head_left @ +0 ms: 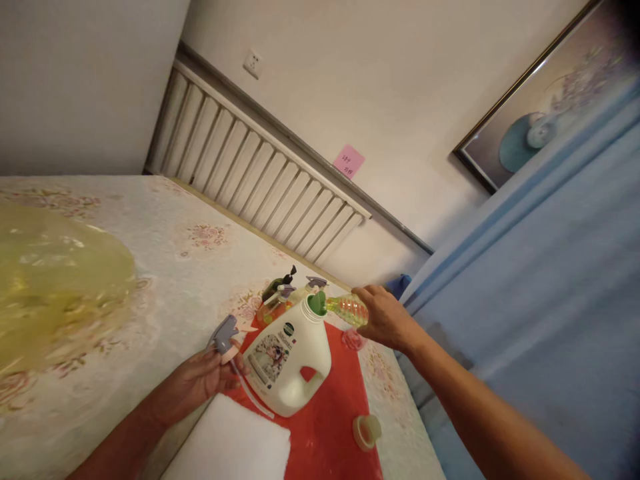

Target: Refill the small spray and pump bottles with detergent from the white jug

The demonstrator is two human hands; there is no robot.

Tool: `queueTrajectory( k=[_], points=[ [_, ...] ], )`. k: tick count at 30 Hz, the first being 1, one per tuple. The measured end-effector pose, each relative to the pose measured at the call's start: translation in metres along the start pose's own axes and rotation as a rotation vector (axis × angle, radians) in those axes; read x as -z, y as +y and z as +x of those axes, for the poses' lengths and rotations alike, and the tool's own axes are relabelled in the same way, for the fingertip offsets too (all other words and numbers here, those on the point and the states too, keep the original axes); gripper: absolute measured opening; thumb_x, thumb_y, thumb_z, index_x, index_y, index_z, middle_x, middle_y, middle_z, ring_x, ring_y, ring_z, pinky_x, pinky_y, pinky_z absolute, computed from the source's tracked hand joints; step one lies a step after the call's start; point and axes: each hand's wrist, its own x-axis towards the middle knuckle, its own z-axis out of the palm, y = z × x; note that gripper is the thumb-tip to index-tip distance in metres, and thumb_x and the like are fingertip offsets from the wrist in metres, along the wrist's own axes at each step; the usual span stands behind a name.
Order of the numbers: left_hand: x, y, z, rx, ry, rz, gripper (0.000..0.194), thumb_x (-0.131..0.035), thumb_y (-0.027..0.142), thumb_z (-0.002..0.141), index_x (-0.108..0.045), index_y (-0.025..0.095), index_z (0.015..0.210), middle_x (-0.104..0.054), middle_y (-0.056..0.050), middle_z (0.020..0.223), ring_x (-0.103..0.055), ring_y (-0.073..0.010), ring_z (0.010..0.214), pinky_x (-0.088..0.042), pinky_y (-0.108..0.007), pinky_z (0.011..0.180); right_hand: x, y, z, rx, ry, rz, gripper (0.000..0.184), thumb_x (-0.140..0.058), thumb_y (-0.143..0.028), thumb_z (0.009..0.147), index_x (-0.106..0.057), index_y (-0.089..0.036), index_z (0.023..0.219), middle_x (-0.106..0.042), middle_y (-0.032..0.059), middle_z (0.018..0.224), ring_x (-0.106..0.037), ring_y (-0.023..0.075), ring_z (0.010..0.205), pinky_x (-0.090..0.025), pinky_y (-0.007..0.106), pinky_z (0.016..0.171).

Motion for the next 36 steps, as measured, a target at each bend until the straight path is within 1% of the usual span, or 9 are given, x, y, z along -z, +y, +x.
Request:
queueTrajectory(
  k=[5,9,14,18,22,30,36],
  points=[
    [0.008,-0.002,0.002,0.023,-0.034,-0.029,0.023,-0.055,0.023,0.095,-0.064,0.023,0.116,-0.07,-0.011,0.106,-0.068,-0.0249,0.096,-0.056,-0.04,0.083,0.003,-0.001,0.002,0.008,-0.006,-0.062,0.067,-0.066,-0.017,0.067,-0.053,-0.016,0.132,-0.061,0.0129,0.117,-0.054,0.0278,0.106,-0.041,0.034,0.089],
    [0.007,-0.002,0.002,0.019,-0.026,-0.015,0.022,-0.054,0.021,0.095,-0.064,0.021,0.115,-0.07,-0.011,0.104,-0.068,-0.0243,0.095,-0.056,-0.04,0.082,0.004,-0.002,0.003,0.017,0.006,-0.1,0.067,-0.063,-0.014,0.065,-0.054,-0.016,0.131,-0.061,0.0123,0.116,-0.054,0.0273,0.105,-0.04,0.034,0.089],
    [0.006,-0.002,0.002,0.024,-0.038,-0.027,0.023,-0.055,0.022,0.095,-0.064,0.022,0.116,-0.071,-0.01,0.105,-0.068,-0.0242,0.096,-0.056,-0.039,0.082,0.004,-0.001,0.004,0.035,0.024,-0.142,0.065,-0.06,-0.012,0.063,-0.055,-0.017,0.128,-0.062,0.0116,0.113,-0.053,0.0264,0.101,-0.04,0.034,0.087],
    [0.004,-0.001,0.002,0.018,-0.037,-0.025,0.023,-0.054,0.023,0.095,-0.063,0.018,0.116,-0.071,-0.011,0.104,-0.067,-0.0244,0.095,-0.056,-0.039,0.082,0.003,0.0,0.005,0.05,0.047,-0.171,0.064,-0.059,-0.012,0.063,-0.055,-0.018,0.126,-0.062,0.011,0.111,-0.053,0.0263,0.101,-0.039,0.033,0.087],
    [0.004,-0.001,0.001,0.021,-0.031,-0.023,0.021,-0.054,0.023,0.096,-0.063,0.018,0.114,-0.071,-0.011,0.105,-0.067,-0.0238,0.094,-0.055,-0.039,0.082,0.003,0.0,0.007,0.059,0.05,-0.197,0.066,-0.059,-0.012,0.062,-0.054,-0.017,0.128,-0.061,0.0115,0.112,-0.052,0.0265,0.1,-0.039,0.034,0.086],
    [0.007,-0.003,0.002,0.025,-0.013,-0.015,0.02,-0.057,0.024,0.094,-0.062,0.018,0.112,-0.071,-0.012,0.103,-0.067,-0.0235,0.095,-0.055,-0.039,0.083,0.007,-0.005,0.01,0.078,0.073,-0.26,0.065,-0.056,-0.009,0.064,-0.052,-0.018,0.129,-0.06,0.0125,0.112,-0.051,0.0269,0.104,-0.037,0.035,0.085],
    [0.007,-0.002,0.002,0.023,-0.004,-0.013,0.021,-0.058,0.026,0.094,-0.063,0.019,0.112,-0.071,-0.011,0.102,-0.067,-0.024,0.095,-0.055,-0.039,0.083,0.009,-0.008,0.012,0.111,0.091,-0.322,0.065,-0.057,-0.01,0.064,-0.051,-0.018,0.128,-0.058,0.0126,0.114,-0.049,0.0278,0.106,-0.036,0.037,0.087]
  ],
)
